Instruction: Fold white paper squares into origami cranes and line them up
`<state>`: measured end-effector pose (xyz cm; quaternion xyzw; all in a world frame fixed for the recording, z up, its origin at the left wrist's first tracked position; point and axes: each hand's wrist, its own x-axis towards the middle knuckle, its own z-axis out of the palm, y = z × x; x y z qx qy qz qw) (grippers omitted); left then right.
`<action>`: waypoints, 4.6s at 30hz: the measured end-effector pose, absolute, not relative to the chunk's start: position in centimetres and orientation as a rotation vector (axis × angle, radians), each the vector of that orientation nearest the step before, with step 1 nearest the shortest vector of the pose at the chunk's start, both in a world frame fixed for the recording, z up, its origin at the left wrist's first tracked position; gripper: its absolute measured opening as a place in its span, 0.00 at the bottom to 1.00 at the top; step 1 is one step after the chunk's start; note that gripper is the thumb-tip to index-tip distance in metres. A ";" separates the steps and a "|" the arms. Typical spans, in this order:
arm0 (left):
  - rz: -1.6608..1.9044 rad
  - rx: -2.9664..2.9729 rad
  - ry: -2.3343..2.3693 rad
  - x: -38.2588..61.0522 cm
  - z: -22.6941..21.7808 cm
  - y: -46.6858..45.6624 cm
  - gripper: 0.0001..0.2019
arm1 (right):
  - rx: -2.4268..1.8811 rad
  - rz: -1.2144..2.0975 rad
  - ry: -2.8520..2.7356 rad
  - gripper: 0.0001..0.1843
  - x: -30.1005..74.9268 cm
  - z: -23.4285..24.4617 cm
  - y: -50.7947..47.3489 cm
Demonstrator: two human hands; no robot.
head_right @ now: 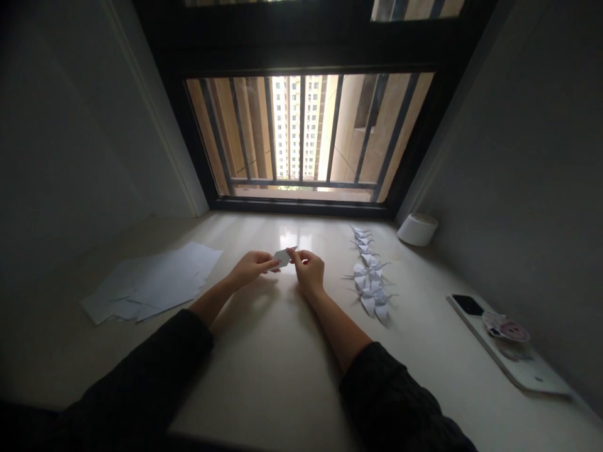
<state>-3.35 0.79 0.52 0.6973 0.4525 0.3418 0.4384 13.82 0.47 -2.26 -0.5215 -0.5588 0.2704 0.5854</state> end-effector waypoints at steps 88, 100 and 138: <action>1.262 1.478 1.107 -2.0 0.5 -0.1 0.15 | -0.909 0.967 -1.174 0.11 13.2 -1.5 0.0; 1.419 1.474 1.068 -2.4 -0.4 0.9 0.11 | -0.793 1.065 -1.111 0.16 13.2 -1.8 0.4; 1.497 1.381 1.017 -1.4 -0.1 0.1 0.14 | -0.821 1.107 -0.910 0.14 12.7 -1.7 0.4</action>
